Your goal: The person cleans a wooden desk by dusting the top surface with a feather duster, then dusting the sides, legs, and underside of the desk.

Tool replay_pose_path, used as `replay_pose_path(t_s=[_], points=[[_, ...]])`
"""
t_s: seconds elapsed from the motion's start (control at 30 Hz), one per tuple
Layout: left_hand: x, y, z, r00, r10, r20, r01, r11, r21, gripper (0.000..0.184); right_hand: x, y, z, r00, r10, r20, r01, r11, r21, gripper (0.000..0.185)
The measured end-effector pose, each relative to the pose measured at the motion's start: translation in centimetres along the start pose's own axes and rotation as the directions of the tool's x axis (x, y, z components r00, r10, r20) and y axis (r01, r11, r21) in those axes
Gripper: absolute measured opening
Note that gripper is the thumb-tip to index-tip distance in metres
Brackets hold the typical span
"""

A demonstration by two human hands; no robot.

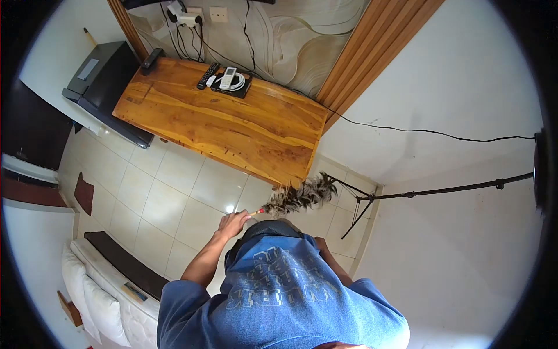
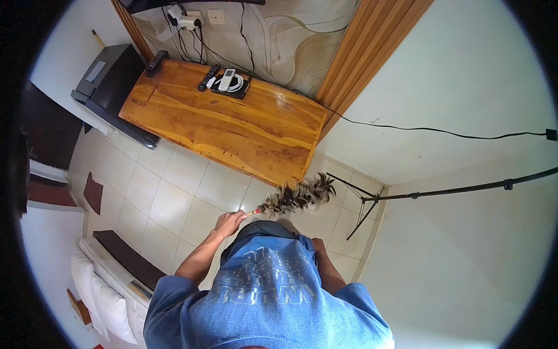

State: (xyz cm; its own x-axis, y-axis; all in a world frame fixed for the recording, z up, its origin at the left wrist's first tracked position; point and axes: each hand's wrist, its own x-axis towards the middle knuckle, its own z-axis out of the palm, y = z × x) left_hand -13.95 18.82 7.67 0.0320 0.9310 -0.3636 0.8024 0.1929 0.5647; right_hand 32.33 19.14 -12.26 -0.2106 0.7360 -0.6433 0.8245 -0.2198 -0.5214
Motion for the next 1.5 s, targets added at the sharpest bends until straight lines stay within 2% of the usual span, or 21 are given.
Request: replay_pose_path(t_s=[0.07,0.13,0.2,0.3,0.33,0.4,0.43,0.5,0.53,0.63,0.73,0.87,0.93,1.03,1.1,1.13,1.17,1.23,1.33,1.43,1.5], points=[[0.0,0.6,0.4,0.999,-0.01,0.033,0.012,0.998,-0.057,0.035,-0.4,0.2,-0.3,0.998,-0.06,-0.024,0.062,0.995,0.072,0.044],[0.0,0.8,0.9,0.993,-0.095,-0.069,0.087,0.989,-0.116,0.034,-0.4,-0.6,-1.3,0.998,-0.057,-0.033,0.061,0.988,0.142,0.04],[0.3,1.4,1.0,0.97,-0.206,-0.128,0.184,0.969,-0.168,0.033,-0.2,-0.4,-2.3,1.0,0.015,-0.011,-0.012,0.979,0.204,0.038],[1.6,2.2,0.0,0.93,-0.35,-0.114,0.333,0.932,-0.143,0.034,1.9,0.8,-3.4,0.982,-0.183,0.04,0.187,0.961,-0.204,0.038],[2.5,1.6,0.3,0.926,-0.359,-0.115,0.338,0.926,-0.169,0.033,2.1,0.3,-4.1,0.994,-0.106,0.008,0.106,0.987,-0.118,0.042],[4.0,1.5,0.7,0.97,-0.208,-0.125,0.188,0.969,-0.158,0.032,2.3,-0.5,-5.0,0.998,0.061,-0.031,-0.059,0.996,0.062,0.05],[4.5,1.8,0.6,0.983,-0.133,-0.129,0.113,0.982,-0.152,0.031,2.7,-0.8,-5.5,0.998,0.047,-0.029,-0.046,0.998,0.046,0.05],[5.0,3.3,-0.9,0.988,-0.136,-0.074,0.132,0.99,-0.054,0.031,3.4,-1.0,-6.7,1.0,0.019,-0.022,-0.019,1.0,0.008,0.048],[5.6,4.1,-2.0,0.989,-0.14,-0.049,0.14,0.99,-0.004,0.031,3.8,-0.6,-7.0,0.999,-0.03,-0.029,0.033,0.996,0.081,0.047],[8.3,4.9,-3.0,0.939,-0.241,-0.244,0.24,0.97,-0.038,0.032,4.3,0.2,-8.0,0.996,-0.088,-0.025,0.092,0.976,0.197,0.045],[12.1,5.0,-2.3,0.808,-0.418,-0.416,0.339,0.906,-0.253,0.033,4.9,0.2,-9.0,0.999,-0.05,0.007,0.048,0.987,0.151,0.045],[14.4,6.4,-1.7,0.907,-0.276,-0.319,0.251,0.961,-0.118,0.036,5.1,2.6,-9.1,0.98,-0.193,-0.051,0.2,0.96,0.196,0.044],[14.3,8.6,-3.5,0.943,-0.239,-0.232,0.24,0.97,-0.023,0.038,6.0,4.0,-8.9,0.968,-0.238,-0.079,0.247,0.961,0.128,0.044],[16.2,9.3,-3.6,0.877,-0.38,-0.294,0.337,0.923,-0.187,0.039,5.8,5.0,-9.5,0.968,-0.242,-0.065,0.237,0.969,-0.075,0.046],[17.5,9.0,-1.9,0.895,-0.321,-0.311,0.273,0.943,-0.189,0.04,4.7,5.1,-10.6,0.964,-0.265,0.008,0.262,0.948,-0.181,0.049],[17.6,9.5,-1.7,0.902,-0.292,-0.319,0.241,0.952,-0.19,0.04,4.0,5.4,-10.5,0.977,-0.207,-0.055,0.207,0.978,-0.008,0.049],[17.5,9.8,-1.7,0.924,-0.272,-0.268,0.248,0.961,-0.121,0.041,3.6,5.6,-10.7,0.977,-0.204,-0.066,0.205,0.979,0.007,0.048],[16.6,11.9,-3.3,0.956,-0.242,-0.164,0.248,0.968,0.021,0.041,3.6,7.1,-10.3,0.973,-0.221,-0.072,0.218,0.975,-0.047,0.045],[17.5,11.7,-3.0,0.874,-0.379,-0.305,0.355,0.926,-0.132,0.042,4.0,9.3,-9.6,0.963,-0.265,-0.046,0.252,0.949,-0.188,0.042],[18.8,9.2,-1.2,0.893,-0.294,-0.341,0.262,0.955,-0.138,0.042,4.3,10.8,-8.9,0.956,-0.293,-0.025,0.276,0.923,-0.268,0.039],[17.1,10.9,-3.7,0.917,-0.291,-0.274,0.29,0.956,-0.045,0.042,4.3,11.5,-8.7,0.949,-0.314,-0.008,0.295,0.899,-0.324,0.037]])
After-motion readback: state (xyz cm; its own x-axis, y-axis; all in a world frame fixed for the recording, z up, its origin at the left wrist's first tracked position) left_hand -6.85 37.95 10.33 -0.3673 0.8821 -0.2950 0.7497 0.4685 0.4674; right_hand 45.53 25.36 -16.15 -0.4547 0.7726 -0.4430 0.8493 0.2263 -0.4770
